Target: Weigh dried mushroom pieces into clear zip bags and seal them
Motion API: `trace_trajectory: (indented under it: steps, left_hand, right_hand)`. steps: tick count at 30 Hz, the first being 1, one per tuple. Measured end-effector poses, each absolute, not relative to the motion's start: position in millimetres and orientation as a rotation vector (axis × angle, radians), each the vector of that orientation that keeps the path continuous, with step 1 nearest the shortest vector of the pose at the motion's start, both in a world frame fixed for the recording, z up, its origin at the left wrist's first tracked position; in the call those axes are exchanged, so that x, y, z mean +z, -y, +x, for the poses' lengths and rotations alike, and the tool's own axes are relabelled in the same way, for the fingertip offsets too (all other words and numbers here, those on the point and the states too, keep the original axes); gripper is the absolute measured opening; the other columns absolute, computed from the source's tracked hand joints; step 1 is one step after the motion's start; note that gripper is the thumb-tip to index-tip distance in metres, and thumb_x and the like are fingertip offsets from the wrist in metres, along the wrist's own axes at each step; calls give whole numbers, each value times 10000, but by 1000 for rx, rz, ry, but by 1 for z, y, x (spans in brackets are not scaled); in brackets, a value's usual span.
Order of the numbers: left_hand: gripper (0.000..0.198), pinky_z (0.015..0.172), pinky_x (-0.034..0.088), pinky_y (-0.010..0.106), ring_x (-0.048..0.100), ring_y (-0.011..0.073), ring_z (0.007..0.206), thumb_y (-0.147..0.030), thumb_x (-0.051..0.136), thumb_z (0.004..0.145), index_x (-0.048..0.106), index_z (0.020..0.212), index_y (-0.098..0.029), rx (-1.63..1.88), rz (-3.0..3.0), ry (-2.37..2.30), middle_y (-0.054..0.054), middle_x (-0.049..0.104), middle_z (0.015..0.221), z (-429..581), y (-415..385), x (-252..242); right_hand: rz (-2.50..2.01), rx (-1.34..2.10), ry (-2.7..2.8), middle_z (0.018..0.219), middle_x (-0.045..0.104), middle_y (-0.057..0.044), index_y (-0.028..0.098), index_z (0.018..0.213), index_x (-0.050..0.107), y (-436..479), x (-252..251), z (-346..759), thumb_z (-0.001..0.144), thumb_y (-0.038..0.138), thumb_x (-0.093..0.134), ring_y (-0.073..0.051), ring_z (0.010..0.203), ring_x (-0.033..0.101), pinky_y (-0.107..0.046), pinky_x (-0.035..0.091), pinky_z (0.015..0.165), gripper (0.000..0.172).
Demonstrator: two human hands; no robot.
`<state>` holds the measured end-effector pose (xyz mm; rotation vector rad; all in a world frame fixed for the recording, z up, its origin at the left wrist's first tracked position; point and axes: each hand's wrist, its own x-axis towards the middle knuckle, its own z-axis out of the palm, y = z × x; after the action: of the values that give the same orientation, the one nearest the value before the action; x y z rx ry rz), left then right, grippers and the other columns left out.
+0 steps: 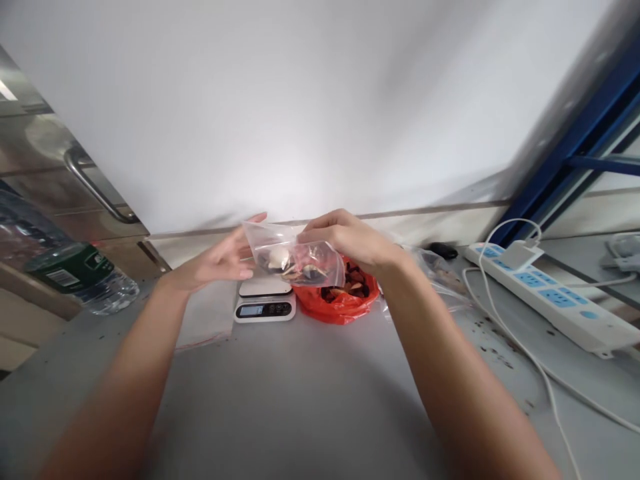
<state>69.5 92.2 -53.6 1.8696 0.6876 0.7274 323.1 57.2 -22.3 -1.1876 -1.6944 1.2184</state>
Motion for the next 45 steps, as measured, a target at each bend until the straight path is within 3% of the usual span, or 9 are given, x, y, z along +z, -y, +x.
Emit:
trace_trajectory:
  steps: [6,10,13,16,21,29,36,41,45]
  left_hand:
    - [320,752,548,294,694,190,835,-479,725,847,647,951,-187,998,1985,-848,50,725,893,76,-90,-50]
    - [261,597,493,239,620,139,642,-440,662,880,557,836,-204,1126,1943,-1021,-2,661,706,87,-96,-60]
    - [202,497,430,218,556,124,538,-388,623,900,530,842,-218,1164,1880,-1137,-19,637,637,92,-97,-64]
    - [167,453,402,211,525,126,503,-354,579,928,511,839,-230,1163,1851,-1156,-23,631,606,98,-95,-67]
    - [173,460,415,205,518,113,471,-344,555,945,491,825,-236,1241,1731,-1214,-47,593,583,105,-99,-75]
    - [139,492,435,213,556,129,480,-300,607,896,482,874,-244,1189,1620,-1406,-75,561,571,113,-102,-91]
    - [143,763,511,295,657,178,858,-241,664,830,545,905,-215,1342,2002,-1489,52,676,1008,111,-99,-87]
    - [290,603,458,274,600,155,618,-455,576,920,595,778,-204,762,2120,-1146,3,630,679,114,-82,-72]
    - [390,538,385,264,547,141,578,-550,639,871,628,724,-189,575,2150,-1059,10,619,658,122,-73,-68]
  right_hand:
    - [-1203,1543,1499,669,645,-10,187,700,677,-71,-43,311,769,227,725,-149,606,583,-273,464,571,93]
    - [-1158,1812,1511,837,749,-98,206,894,720,-73,-45,320,903,722,508,-254,849,701,-391,577,826,558]
    - [-1231,1754,1704,851,758,-88,206,823,734,-72,-41,328,770,749,680,-244,849,700,-376,585,846,549]
    - [-1336,1525,1872,769,732,-43,200,688,732,-72,-39,333,639,522,892,-187,769,662,-313,572,794,363]
    - [-1386,1549,1965,645,682,-41,177,541,702,-77,-41,341,603,532,890,-147,663,608,-284,521,690,407]
    - [-1148,1611,2125,650,656,2,163,707,772,-87,-55,354,690,526,831,-129,652,571,-294,471,689,367]
    - [-1137,1589,1955,477,502,60,197,533,692,-82,-56,348,697,452,832,-102,521,461,-285,442,604,333]
    - [-1262,1521,1795,563,635,16,182,552,707,-86,-64,344,524,426,917,-128,586,558,-281,457,605,323]
    - [-1219,1528,1828,524,606,28,173,548,689,-86,-67,342,551,428,895,-97,516,488,-266,384,539,327]
